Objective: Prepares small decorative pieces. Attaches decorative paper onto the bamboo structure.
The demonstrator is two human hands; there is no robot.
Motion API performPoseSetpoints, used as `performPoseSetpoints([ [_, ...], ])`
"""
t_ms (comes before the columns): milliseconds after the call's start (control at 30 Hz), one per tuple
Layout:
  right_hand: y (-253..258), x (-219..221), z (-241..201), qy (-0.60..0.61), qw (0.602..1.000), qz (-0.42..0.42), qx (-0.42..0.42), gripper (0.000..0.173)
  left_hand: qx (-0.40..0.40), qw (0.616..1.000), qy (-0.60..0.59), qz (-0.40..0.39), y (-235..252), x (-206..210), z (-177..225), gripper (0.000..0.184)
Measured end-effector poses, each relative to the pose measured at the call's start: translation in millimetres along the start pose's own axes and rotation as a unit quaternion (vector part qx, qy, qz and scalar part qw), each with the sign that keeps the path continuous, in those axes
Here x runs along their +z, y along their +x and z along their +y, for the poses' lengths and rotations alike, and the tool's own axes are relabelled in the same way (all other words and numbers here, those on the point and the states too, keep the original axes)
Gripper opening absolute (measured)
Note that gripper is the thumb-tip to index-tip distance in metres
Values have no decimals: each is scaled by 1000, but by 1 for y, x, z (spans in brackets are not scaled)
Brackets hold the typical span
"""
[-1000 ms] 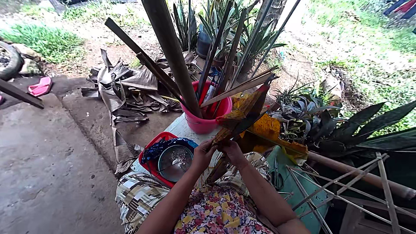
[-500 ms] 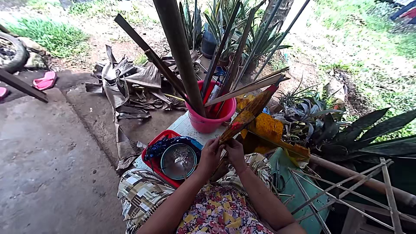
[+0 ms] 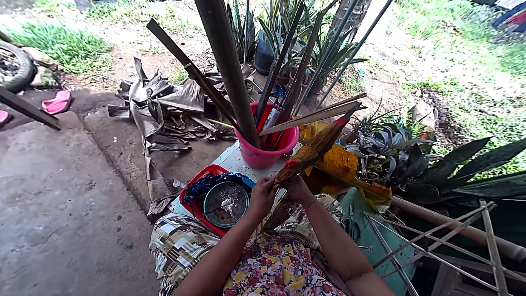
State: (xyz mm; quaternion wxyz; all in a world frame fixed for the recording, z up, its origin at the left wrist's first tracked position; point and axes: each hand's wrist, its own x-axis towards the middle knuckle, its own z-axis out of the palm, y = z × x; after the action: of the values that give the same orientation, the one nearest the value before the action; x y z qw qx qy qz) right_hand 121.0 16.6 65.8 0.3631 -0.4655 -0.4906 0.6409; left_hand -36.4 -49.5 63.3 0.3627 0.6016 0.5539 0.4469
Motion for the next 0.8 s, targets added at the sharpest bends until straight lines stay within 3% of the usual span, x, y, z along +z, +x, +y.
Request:
performPoseSetpoints([
  [200,-3,-8,-1,127,992,-23,8,21,36,998,-32,28,-2,4,-2,33],
  [367,-12,-16,-5,236,966,-51,93,18,61,995,-55,52,-3,10,-11,32],
  [433,-18,-20,-2,267,955,-90,91,16,66,994,-62,55,-4,13,-12,32],
  [533,-20,-26,3,253,958,-135,33,55,70,993,-69,64,-5,16,-15,32],
  [600,-21,-20,-2,208,973,-100,4,63,73,992,-72,69,-6,20,-15,33],
  [733,-20,-6,-13,94,994,29,-53,36,85,991,-65,86,-6,23,-12,36],
  [800,-19,-4,-13,79,994,50,-63,32,87,990,-63,89,-6,23,-11,36],
])
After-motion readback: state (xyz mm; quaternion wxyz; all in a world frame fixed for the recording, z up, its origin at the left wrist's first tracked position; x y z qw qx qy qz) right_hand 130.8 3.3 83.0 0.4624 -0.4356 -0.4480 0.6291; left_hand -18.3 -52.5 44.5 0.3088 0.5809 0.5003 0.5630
